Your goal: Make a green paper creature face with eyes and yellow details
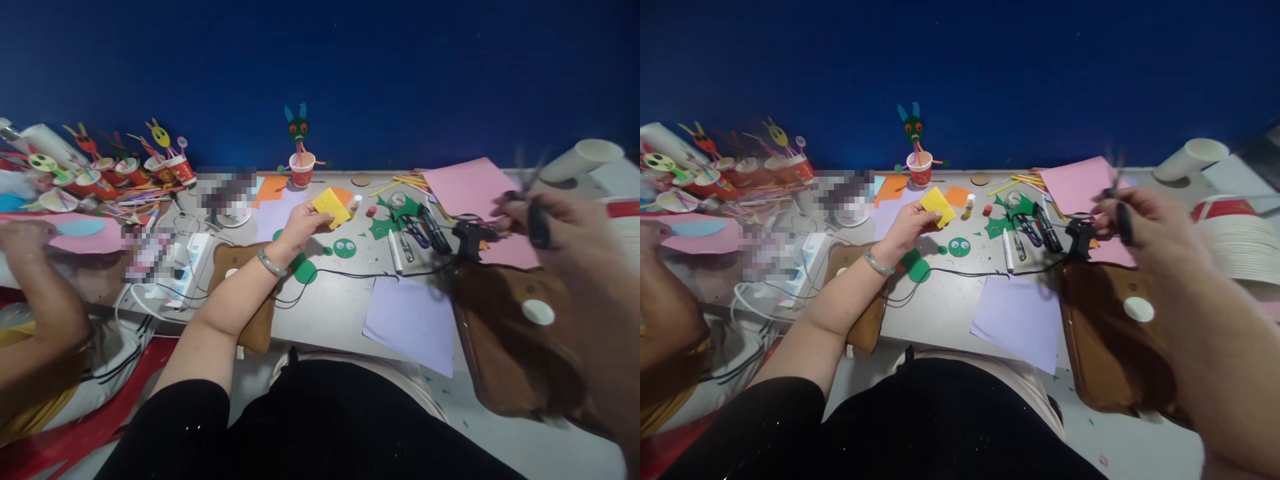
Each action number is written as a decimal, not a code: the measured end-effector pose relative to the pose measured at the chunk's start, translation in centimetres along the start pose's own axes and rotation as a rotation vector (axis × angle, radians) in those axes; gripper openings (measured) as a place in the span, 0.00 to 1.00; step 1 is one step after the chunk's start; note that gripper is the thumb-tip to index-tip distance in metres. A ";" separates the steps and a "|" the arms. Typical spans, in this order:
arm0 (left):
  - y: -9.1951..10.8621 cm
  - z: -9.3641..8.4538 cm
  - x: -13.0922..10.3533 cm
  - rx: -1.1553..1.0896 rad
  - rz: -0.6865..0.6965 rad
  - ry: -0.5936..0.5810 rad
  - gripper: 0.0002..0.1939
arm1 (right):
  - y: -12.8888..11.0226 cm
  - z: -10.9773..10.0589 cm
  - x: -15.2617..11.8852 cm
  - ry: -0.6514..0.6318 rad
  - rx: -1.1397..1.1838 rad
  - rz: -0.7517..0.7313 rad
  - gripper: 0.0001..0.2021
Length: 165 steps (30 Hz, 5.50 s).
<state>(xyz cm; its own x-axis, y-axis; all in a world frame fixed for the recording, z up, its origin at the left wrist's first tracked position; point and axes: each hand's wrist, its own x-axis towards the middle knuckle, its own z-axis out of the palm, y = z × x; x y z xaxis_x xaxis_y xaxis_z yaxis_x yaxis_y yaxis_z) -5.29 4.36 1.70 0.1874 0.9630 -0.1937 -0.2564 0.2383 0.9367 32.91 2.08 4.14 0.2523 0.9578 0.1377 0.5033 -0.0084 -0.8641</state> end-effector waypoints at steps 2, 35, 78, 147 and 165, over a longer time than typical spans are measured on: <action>0.1 0.0 -0.1 -0.003 -0.010 0.000 0.06 | -3.1 3.4 -1.1 -0.175 0.237 0.170 0.06; -0.5 0.3 -0.9 0.156 -0.180 -0.281 0.19 | -4.7 15.2 -4.7 -0.557 0.493 0.157 0.19; -0.6 0.1 -1.2 0.431 -0.079 -0.249 0.14 | -4.1 15.7 -5.2 -0.570 0.599 0.249 0.26; -1.8 1.2 -2.2 0.675 0.347 -0.107 0.28 | -5.0 15.9 -8.0 -0.431 0.421 0.081 0.19; -2.1 1.0 -1.9 0.633 0.245 -0.183 0.29 | -4.9 16.2 -7.9 -0.384 0.404 0.033 0.21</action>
<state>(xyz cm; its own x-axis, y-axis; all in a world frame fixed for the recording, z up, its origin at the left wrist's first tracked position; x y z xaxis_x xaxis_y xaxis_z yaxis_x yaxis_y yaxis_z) -4.14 1.94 0.36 0.3658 0.9296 0.0447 0.2797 -0.1556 0.9474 15.10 -0.75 -0.57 -0.0944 0.9954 -0.0139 0.1239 -0.0021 -0.9923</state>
